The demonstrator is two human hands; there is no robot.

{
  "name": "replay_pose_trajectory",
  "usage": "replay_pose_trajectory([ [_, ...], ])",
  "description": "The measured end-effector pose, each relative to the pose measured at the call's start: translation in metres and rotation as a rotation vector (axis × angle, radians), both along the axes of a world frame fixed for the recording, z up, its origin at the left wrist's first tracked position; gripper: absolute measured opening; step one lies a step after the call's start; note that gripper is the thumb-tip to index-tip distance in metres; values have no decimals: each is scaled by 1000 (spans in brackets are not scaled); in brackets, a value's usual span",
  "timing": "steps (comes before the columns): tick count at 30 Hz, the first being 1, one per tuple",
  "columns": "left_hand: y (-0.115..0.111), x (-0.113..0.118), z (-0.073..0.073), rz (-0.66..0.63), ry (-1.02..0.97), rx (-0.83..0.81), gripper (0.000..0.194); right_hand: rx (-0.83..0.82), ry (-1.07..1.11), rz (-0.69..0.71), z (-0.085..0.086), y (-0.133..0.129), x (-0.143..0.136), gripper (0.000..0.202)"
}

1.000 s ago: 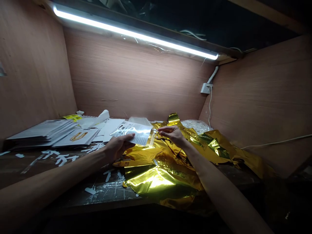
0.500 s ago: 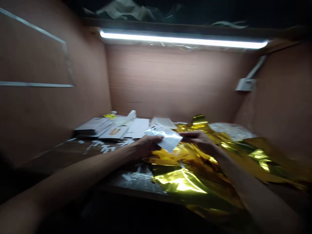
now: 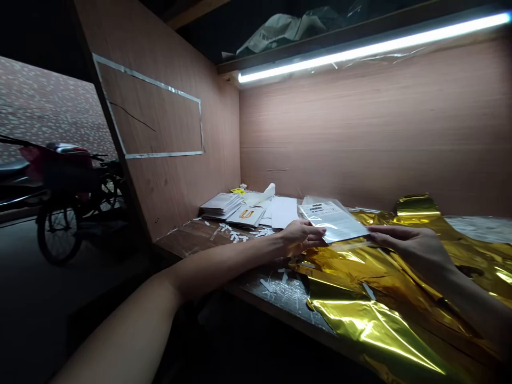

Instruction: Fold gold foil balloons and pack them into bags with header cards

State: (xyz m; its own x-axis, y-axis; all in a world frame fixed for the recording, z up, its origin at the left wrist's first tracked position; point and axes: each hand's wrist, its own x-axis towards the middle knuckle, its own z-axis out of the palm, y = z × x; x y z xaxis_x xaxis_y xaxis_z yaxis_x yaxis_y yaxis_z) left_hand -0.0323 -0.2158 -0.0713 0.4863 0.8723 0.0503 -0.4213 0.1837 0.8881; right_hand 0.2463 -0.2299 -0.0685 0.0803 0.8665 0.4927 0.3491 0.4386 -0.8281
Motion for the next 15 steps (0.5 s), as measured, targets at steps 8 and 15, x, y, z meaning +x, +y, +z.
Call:
replay_pose_trajectory([
  [8,-8,3,4,-14,66,38,11,72,-138,74,9,-10,-9,42],
  [15,-10,1,9,1,280,121,14,311,-355,-97,10,-11,-14,20],
])
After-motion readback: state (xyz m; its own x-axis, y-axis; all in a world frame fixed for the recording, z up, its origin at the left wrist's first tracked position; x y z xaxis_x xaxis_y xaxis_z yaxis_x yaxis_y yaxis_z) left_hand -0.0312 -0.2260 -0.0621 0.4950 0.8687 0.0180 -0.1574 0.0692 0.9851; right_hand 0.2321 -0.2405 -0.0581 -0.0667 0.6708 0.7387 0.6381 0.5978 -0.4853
